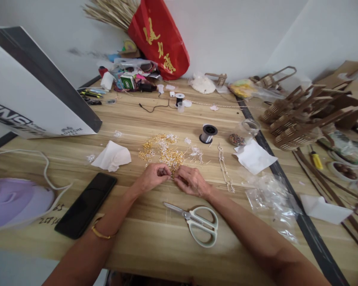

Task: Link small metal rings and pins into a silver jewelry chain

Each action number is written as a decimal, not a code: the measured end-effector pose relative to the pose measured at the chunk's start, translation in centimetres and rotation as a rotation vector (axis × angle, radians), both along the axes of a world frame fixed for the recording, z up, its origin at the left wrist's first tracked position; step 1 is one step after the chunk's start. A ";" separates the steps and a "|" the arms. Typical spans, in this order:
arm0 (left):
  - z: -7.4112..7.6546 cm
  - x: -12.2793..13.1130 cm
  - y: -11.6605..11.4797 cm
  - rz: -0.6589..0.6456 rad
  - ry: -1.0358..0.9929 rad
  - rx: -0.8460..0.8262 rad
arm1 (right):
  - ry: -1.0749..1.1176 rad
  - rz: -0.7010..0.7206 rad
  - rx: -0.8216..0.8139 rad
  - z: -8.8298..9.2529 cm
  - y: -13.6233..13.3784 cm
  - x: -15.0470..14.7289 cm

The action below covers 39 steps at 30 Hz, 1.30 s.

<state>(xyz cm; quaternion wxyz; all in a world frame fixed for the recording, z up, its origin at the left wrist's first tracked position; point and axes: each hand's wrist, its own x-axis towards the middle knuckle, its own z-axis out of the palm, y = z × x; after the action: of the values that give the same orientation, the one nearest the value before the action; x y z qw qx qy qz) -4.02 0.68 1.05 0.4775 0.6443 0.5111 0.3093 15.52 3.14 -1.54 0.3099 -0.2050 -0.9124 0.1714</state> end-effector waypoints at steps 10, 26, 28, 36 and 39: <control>-0.1 0.0 0.0 -0.005 0.009 0.009 | -0.009 0.007 0.014 -0.2 0.1 0.0; 0.0 0.0 0.0 -0.014 -0.025 -0.029 | -0.038 0.002 0.023 -0.3 0.0 -0.1; -0.1 0.0 0.0 -0.016 -0.037 -0.026 | -0.040 0.001 0.024 -0.3 0.1 -0.1; 0.1 0.0 0.1 -0.011 -0.067 -0.048 | -0.046 -0.004 0.031 -0.2 0.0 0.0; -0.1 -0.1 0.2 -0.022 -0.082 -0.047 | -0.045 -0.003 0.027 -0.2 0.0 0.0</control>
<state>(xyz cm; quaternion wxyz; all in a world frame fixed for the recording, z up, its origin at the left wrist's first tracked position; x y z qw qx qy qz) -4.17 0.85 0.93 0.5164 0.6252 0.4913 0.3179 15.48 3.11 -1.78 0.2925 -0.2060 -0.9210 0.1541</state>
